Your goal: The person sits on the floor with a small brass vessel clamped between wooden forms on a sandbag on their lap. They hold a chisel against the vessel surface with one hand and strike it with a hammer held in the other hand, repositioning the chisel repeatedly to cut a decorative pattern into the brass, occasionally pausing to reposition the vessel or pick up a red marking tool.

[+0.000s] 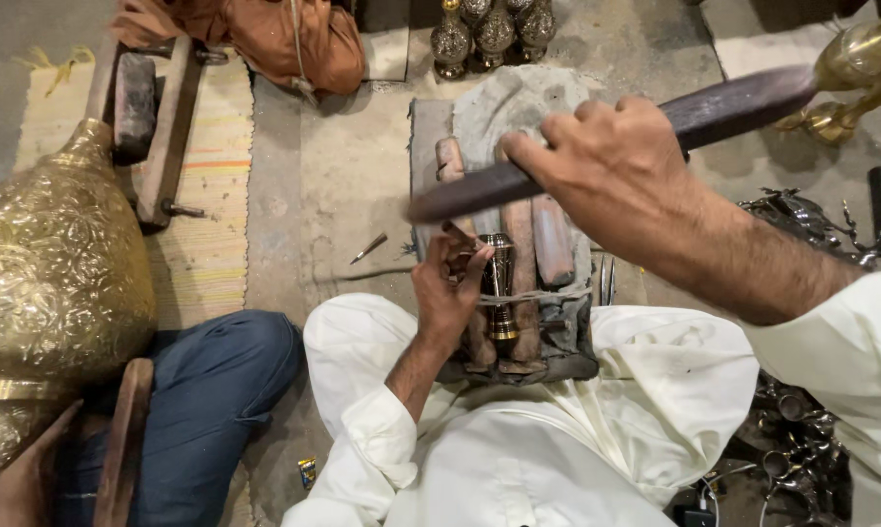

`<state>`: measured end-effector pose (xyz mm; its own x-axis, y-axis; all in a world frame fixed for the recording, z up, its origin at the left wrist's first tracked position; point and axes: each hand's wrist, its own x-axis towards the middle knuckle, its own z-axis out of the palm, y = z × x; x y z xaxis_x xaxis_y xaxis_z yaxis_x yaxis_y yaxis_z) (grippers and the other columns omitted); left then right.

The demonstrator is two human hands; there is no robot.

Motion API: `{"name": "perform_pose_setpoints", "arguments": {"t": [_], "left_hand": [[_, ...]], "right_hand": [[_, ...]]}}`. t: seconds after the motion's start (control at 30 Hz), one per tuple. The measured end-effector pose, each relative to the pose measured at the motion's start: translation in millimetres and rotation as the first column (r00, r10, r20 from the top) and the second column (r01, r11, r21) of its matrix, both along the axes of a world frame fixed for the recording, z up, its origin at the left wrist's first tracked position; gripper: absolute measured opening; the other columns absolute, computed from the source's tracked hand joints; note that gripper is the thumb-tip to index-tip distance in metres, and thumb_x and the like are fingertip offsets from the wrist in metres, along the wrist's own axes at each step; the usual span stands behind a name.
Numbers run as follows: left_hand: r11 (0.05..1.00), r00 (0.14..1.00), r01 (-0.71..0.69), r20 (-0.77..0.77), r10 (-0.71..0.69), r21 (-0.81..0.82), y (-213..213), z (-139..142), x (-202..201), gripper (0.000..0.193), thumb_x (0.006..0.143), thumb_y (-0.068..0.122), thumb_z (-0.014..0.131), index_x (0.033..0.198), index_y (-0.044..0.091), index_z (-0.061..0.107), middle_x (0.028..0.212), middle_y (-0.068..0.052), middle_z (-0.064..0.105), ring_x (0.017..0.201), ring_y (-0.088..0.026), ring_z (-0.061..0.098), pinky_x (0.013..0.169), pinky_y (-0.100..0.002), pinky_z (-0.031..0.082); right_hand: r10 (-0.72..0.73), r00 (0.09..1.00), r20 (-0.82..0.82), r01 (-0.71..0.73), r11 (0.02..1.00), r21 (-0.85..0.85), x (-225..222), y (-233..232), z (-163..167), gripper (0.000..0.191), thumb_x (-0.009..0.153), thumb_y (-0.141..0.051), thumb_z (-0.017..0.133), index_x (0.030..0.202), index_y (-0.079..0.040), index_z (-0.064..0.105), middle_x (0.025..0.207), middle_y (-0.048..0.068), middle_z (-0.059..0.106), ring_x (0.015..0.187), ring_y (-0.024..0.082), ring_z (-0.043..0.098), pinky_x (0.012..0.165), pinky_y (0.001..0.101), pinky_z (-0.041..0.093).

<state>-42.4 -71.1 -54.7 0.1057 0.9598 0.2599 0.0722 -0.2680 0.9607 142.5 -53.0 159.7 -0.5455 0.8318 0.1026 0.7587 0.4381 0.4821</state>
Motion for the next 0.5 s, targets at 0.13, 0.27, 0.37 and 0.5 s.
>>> {"name": "perform_pose_setpoints", "arguments": {"t": [0.13,0.27,0.37,0.5], "left_hand": [[0.999,1.000,-0.025,0.020,0.024,0.021,-2.1,3.1,-0.1,0.022,0.095,0.009,0.075,0.108,0.002,0.059,0.094,-0.010,0.078,0.085,-0.013,0.078,0.073,-0.027,0.064],[0.997,0.998,-0.011,0.059,0.016,-0.074,-5.0,5.2,1.8,0.020,0.096,0.008,0.076,0.105,0.002,0.059,0.093,-0.009,0.078,0.083,-0.012,0.076,0.072,-0.026,0.062],[0.999,0.991,0.007,0.136,-0.001,-0.045,-8.5,8.1,2.7,0.020,0.097,0.007,0.075,0.107,0.002,0.058,0.097,-0.009,0.077,0.089,-0.013,0.076,0.076,-0.026,0.063],[0.994,0.963,-0.062,0.258,0.083,-0.089,-6.4,8.1,0.9,0.021,0.097,0.008,0.069,0.114,0.004,0.058,0.100,-0.007,0.077,0.092,-0.014,0.078,0.064,-0.024,0.057]], "right_hand": [[-0.075,0.996,0.053,0.081,0.991,-0.109,-11.1,2.5,3.6,0.041,0.093,-0.021,0.068,0.133,-0.014,0.062,0.084,0.006,0.071,0.062,0.015,0.069,0.045,0.0300,0.052],[-0.018,0.992,-0.127,0.013,0.999,-0.040,-12.6,-2.7,7.4,0.038,0.093,-0.016,0.067,0.130,-0.013,0.063,0.087,0.005,0.072,0.072,0.019,0.070,0.056,0.0351,0.054],[-0.086,0.996,0.031,0.090,0.986,-0.144,-13.6,-6.3,6.3,0.051,0.094,-0.017,0.066,0.144,-0.011,0.056,0.088,0.007,0.072,0.076,0.020,0.071,0.058,0.0355,0.055],[-0.061,0.995,0.075,0.066,0.996,-0.061,-2.5,-6.6,2.0,0.045,0.091,-0.010,0.071,0.136,-0.012,0.062,0.091,0.011,0.073,0.069,0.019,0.070,0.058,0.0331,0.056]]}}
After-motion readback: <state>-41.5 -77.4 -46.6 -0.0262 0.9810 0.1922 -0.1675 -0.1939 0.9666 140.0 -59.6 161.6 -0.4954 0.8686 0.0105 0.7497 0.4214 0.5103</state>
